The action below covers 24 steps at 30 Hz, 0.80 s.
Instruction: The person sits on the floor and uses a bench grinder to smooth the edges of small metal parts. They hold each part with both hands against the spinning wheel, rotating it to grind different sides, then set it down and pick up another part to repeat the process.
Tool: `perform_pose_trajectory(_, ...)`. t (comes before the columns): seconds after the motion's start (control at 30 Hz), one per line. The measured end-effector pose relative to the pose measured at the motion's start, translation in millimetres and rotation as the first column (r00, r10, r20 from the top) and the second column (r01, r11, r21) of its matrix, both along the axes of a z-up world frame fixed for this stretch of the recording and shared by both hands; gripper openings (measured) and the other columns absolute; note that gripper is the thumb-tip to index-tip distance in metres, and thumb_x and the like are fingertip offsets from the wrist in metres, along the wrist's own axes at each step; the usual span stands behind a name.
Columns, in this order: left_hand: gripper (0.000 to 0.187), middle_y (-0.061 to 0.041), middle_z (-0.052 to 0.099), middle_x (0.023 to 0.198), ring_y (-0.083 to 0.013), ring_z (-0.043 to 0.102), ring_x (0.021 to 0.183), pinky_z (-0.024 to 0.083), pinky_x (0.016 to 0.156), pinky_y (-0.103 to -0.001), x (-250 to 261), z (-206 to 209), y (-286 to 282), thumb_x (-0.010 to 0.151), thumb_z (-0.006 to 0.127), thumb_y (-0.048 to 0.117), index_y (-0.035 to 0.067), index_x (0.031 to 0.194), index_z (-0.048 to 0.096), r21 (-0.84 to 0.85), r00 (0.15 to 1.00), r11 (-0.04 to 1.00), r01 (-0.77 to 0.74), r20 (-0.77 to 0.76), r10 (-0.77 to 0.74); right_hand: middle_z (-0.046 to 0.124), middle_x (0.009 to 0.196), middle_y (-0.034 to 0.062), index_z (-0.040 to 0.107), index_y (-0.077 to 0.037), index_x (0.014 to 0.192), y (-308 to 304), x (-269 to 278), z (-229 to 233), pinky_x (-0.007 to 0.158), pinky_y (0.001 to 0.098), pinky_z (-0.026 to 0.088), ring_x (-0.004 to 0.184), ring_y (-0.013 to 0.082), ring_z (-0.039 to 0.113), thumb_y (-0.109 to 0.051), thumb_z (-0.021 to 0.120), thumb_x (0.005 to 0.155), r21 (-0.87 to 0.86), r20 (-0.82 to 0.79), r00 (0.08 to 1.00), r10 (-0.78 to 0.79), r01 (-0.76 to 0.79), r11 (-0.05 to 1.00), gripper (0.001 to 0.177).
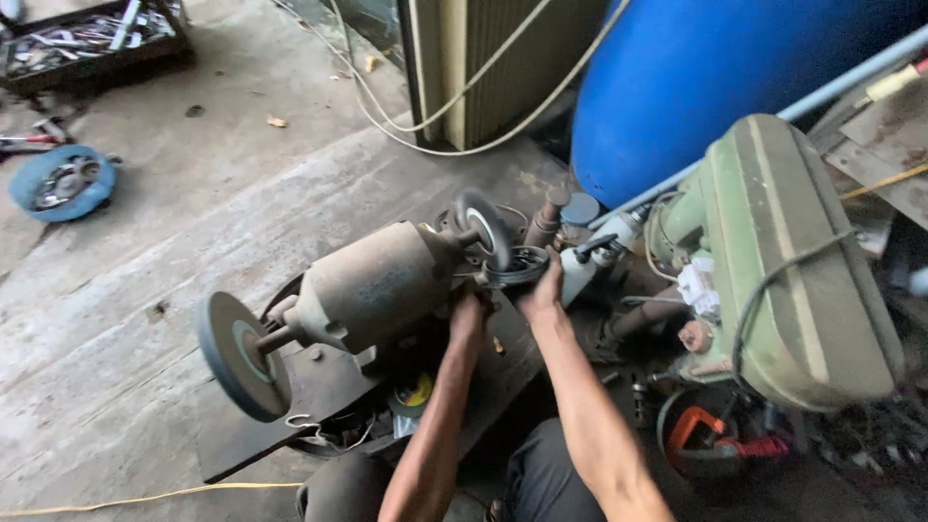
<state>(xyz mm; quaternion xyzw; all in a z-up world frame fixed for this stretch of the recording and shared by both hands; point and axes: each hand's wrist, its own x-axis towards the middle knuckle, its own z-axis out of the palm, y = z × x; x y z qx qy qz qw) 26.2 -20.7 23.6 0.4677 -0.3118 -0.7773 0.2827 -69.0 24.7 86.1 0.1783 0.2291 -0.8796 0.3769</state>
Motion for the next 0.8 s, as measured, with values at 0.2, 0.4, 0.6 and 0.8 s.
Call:
perform_pose_trajectory(0.2, 0.031, -0.019, 0.059, 0.069, -0.0274, 0.063, 0.062, 0.056, 0.053, -0.043, 25, -6, 4, 0.096, 0.051, 0.024, -0.001, 0.083, 0.064, -0.131, 0.968, 0.961, 0.243, 0.092, -0.232, 0.064, 0.132, 0.0229, 0.063, -0.002, 0.131, 38, 16, 16, 0.111, 0.0596, 0.046, 0.122, 0.0428, 0.062, -0.047, 0.069, 0.083, 0.151, -0.019, 0.999, 0.037, -0.034, 0.988, 0.067)
perform_pose_trajectory(0.4, 0.042, -0.015, 0.063, 0.075, -0.0272, 0.069, 0.061, 0.063, 0.055, -0.041, 33, -31, 31, 0.096, 0.057, 0.045, 0.005, 0.093, 0.069, -0.083, 0.913, 0.928, 0.364, 0.231, -0.338, 0.054, 0.146, 0.0214, 0.055, -0.003, 0.144, 44, 74, 60, 0.115, 0.0507, 0.043, 0.133, 0.035, 0.054, -0.056, 0.068, 0.08, 0.397, -0.243, 0.97, 0.022, 0.079, 0.914, 0.084)
perform_pose_trajectory(0.6, 0.028, -0.002, 0.04, 0.061, -0.0154, 0.044, 0.044, 0.034, 0.039, -0.03, 38, -22, 19, 0.099, 0.059, 0.031, 0.007, 0.087, 0.065, 0.059, 0.997, 0.996, 0.068, -0.038, -0.066, 0.048, 0.153, 0.0227, 0.042, -0.011, 0.154, 25, 55, 61, 0.12, 0.0478, 0.044, 0.139, 0.037, 0.051, -0.056, 0.065, 0.091, 0.584, -0.426, 0.865, 0.267, 0.037, 0.811, 0.08)
perform_pose_trajectory(0.8, 0.032, -0.002, 0.044, 0.058, -0.0111, 0.049, 0.049, 0.037, 0.043, -0.026, 44, -22, 23, 0.103, 0.051, 0.032, 0.009, 0.083, 0.063, -0.095, 0.984, 0.983, 0.16, 0.088, -0.152, 0.058, 0.138, 0.0199, 0.053, -0.01, 0.145, 34, 59, 37, 0.107, 0.0528, 0.051, 0.125, 0.0342, 0.06, -0.051, 0.062, 0.093, 0.367, -0.389, 0.902, 0.189, -0.037, 0.929, 0.068)
